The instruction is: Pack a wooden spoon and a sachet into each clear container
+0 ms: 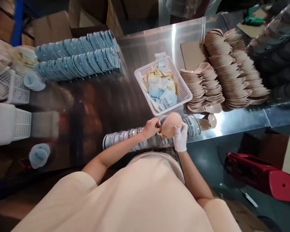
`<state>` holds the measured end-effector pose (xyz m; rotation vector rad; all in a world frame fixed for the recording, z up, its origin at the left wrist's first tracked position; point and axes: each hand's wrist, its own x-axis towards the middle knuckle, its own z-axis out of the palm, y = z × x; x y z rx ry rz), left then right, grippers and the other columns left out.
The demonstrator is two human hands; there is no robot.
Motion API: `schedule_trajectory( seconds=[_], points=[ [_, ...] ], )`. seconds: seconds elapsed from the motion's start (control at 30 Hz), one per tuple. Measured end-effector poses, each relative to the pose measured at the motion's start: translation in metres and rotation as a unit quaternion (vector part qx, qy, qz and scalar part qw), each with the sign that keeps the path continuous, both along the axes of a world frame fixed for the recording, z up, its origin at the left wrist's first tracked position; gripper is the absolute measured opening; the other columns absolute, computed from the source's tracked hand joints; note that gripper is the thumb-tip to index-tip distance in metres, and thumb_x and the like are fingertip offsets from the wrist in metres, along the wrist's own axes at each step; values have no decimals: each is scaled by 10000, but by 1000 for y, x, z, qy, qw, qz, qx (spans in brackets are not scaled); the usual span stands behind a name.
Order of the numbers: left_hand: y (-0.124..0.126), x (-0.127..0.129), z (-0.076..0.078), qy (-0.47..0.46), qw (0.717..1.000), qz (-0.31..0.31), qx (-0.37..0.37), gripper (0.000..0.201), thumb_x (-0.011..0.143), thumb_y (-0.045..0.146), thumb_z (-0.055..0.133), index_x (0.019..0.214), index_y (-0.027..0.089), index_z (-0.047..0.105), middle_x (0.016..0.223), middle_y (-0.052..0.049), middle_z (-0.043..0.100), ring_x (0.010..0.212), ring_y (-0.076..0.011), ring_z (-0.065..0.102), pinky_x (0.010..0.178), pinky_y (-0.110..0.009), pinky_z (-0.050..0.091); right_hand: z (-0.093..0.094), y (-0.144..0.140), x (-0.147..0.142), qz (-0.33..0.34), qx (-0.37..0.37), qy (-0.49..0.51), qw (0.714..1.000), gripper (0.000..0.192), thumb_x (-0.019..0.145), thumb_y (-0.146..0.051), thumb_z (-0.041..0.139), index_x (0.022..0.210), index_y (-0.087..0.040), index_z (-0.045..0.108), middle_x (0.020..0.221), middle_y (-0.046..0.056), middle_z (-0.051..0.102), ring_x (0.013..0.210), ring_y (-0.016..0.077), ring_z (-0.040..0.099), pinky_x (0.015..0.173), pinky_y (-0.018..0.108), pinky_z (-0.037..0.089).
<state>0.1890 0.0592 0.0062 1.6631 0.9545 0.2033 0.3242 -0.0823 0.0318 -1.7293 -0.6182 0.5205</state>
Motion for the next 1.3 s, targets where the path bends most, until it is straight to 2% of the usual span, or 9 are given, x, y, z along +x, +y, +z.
schedule_trajectory(
  seconds=[0.07,0.23,0.37,0.5,0.6,0.8,0.9,1.1,1.3],
  points=[
    [3,-7,2,-17,997,-41,68,176,762,86,675,919,163,650,921,-40,684,899,-193,660,907,-341,556,-12,20,-6,28,-19,83,996,566,921,-653,579,1288,-227,524,1171,111,697,992,247,690,872,423,605],
    [20,-43,-2,-121,982,-142,34,437,974,293,634,1382,200,512,1315,-116,673,1175,-215,665,1011,-335,552,-20,15,-15,136,-75,216,964,626,952,-531,525,1489,-218,450,1144,116,740,838,245,720,726,393,624],
    [29,-74,-23,-59,964,-223,128,713,879,435,783,1494,194,516,1546,-169,572,1452,-344,517,1257,-500,379,-14,-15,-35,140,-187,-36,972,746,893,-370,644,1599,-274,423,1288,121,703,973,293,735,843,424,623],
    [24,-87,-52,11,949,-285,134,978,745,397,875,1587,137,450,1647,-203,465,1547,-388,407,1294,-528,336,-26,1,-82,262,-368,-236,860,639,979,-249,577,1607,-291,463,1282,182,670,956,316,750,850,429,607],
    [20,-89,-64,9,957,-266,119,1144,697,357,884,1662,131,311,1656,-208,451,1533,-384,431,1267,-521,392,-46,35,-104,288,-411,-261,825,558,1029,-170,466,1586,-190,488,1336,261,641,1113,356,708,939,480,592],
    [18,-95,-68,-11,964,-239,116,1175,702,377,869,1674,146,251,1660,-217,441,1514,-389,466,1265,-530,403,-86,20,-85,335,-161,-372,851,465,988,-174,514,1442,-177,614,1611,181,527,1547,367,396,1250,725,245],
    [16,-97,-69,-11,962,-244,126,1088,710,366,846,1641,176,315,1655,-215,448,1512,-389,475,1265,-572,397,-105,-7,-89,371,-81,-397,836,481,993,-138,456,1449,-108,607,1550,215,584,1552,305,424,1267,621,326],
    [12,-102,-70,-20,961,-240,138,998,728,346,810,1615,249,363,1610,-151,524,1464,-361,540,1237,-557,452,-118,-3,-96,408,-134,-395,812,491,1001,-157,540,1489,-167,597,1585,174,563,1524,296,467,1282,599,323],
    [11,-102,-68,34,913,-303,271,567,751,409,766,1298,280,697,1450,-97,648,1385,-415,583,1277,-622,382,-99,12,-91,251,-240,-286,893,612,1032,-276,530,1630,-179,442,1612,200,519,1521,350,440,1296,649,194]
  ],
)
